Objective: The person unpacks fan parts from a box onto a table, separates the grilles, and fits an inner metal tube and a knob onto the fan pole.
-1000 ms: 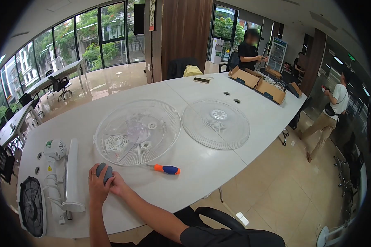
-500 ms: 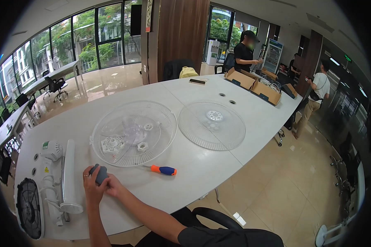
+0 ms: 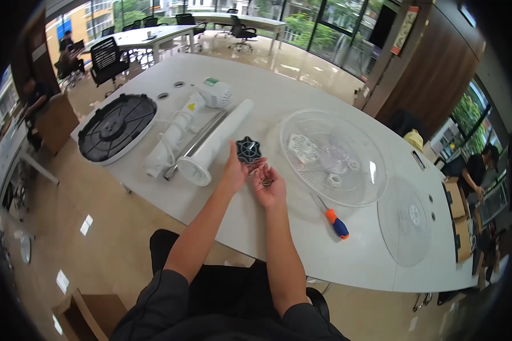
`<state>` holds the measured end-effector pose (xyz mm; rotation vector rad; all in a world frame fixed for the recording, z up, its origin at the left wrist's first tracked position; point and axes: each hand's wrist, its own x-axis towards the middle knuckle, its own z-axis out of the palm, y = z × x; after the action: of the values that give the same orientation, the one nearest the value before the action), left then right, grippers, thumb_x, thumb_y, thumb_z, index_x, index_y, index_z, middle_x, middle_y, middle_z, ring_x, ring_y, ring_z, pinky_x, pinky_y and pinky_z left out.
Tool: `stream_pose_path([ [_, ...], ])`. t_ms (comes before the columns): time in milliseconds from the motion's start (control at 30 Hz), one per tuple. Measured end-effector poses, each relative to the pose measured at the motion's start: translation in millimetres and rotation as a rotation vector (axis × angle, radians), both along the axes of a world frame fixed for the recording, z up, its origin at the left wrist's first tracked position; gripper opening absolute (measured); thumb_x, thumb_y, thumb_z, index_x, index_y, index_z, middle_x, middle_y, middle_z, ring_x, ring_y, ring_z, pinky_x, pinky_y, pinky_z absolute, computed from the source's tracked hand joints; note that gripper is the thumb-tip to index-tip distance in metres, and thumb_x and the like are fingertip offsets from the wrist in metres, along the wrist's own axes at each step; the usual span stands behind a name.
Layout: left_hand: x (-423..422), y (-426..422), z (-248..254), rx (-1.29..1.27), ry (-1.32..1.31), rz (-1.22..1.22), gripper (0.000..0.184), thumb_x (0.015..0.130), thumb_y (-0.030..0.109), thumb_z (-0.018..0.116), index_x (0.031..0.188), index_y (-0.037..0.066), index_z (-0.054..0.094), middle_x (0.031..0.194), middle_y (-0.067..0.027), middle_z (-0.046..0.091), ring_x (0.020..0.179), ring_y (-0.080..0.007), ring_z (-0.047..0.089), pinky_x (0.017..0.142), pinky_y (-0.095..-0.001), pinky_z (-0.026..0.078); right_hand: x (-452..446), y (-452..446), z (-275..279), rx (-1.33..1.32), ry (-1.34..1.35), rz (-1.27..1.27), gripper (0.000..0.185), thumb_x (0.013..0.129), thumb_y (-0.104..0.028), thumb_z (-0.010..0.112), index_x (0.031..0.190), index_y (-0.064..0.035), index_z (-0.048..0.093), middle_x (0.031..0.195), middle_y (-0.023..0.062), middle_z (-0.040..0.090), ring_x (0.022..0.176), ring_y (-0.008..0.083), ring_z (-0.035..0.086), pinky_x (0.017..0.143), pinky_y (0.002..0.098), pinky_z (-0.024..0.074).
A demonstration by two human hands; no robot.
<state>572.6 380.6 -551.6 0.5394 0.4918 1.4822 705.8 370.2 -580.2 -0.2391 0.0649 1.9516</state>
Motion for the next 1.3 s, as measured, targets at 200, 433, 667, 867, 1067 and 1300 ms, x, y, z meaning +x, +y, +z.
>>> stream_pose_path([
  [200,-23,1,-6,0.009,0.066,-0.008,0.061,0.1,0.057,0.039,0.124,0.003,0.051,0.102,-0.013,0.066,0.089,-0.0314,0.07,0.077,-0.0394,0.059,2,2,-6,-0.084,-0.269,-0.075,0.03,0.102,-0.023,0.043,0.096,-0.0009,0.062,0.085,0.0107,0.064,0.067,0.0182,0.059,0.058,0.0267,0.0488],
  [433,-46,10,-24,0.017,0.308,0.265,0.047,0.096,0.038,0.06,0.132,0.01,0.049,0.102,-0.0056,0.062,0.084,-0.0144,0.065,0.073,-0.0304,0.056,3,23,15,0.396,-1.551,-0.269,0.04,0.099,-0.035,0.051,0.074,-0.0029,0.057,0.056,0.0073,0.05,0.047,0.0239,0.047,0.051,0.0374,0.041],
  [667,-46,5,-21,0.052,0.466,0.44,0.053,0.087,0.026,0.075,0.128,0.002,0.05,0.104,-0.0078,0.06,0.088,-0.0113,0.062,0.074,-0.0232,0.052,-12,60,17,1.092,-2.416,-0.511,0.04,0.095,-0.031,0.057,0.069,0.0008,0.059,0.071,0.0205,0.062,0.065,0.0419,0.055,0.065,0.0476,0.0446],
  [867,-45,14,-30,0.186,0.603,0.595,0.055,0.08,0.023,0.082,0.121,-0.003,0.054,0.108,-0.0099,0.061,0.097,-0.0156,0.062,0.087,-0.0292,0.051,-13,67,21,1.078,-2.501,-0.385,0.03,0.093,-0.027,0.059,0.077,-0.0016,0.061,0.085,0.018,0.062,0.079,0.0394,0.062,0.071,0.0484,0.0474],
  [1067,-45,12,-34,0.158,0.715,0.606,0.06,0.078,0.023,0.083,0.123,-0.005,0.055,0.108,-0.0121,0.063,0.099,-0.0188,0.062,0.09,-0.0314,0.05,-11,64,18,1.096,-2.43,-0.429,0.027,0.091,-0.024,0.061,0.076,-0.0009,0.061,0.084,0.0173,0.061,0.078,0.0385,0.062,0.07,0.0471,0.0482],
  [1300,-45,10,-30,0.159,0.7,0.616,0.06,0.078,0.022,0.083,0.122,-0.006,0.055,0.109,-0.0136,0.063,0.101,-0.0183,0.062,0.09,-0.0308,0.05,-13,62,20,1.078,-2.439,-0.441,0.026,0.09,-0.023,0.062,0.077,-0.001,0.062,0.083,0.0168,0.061,0.077,0.0378,0.062,0.069,0.0466,0.0483],
])
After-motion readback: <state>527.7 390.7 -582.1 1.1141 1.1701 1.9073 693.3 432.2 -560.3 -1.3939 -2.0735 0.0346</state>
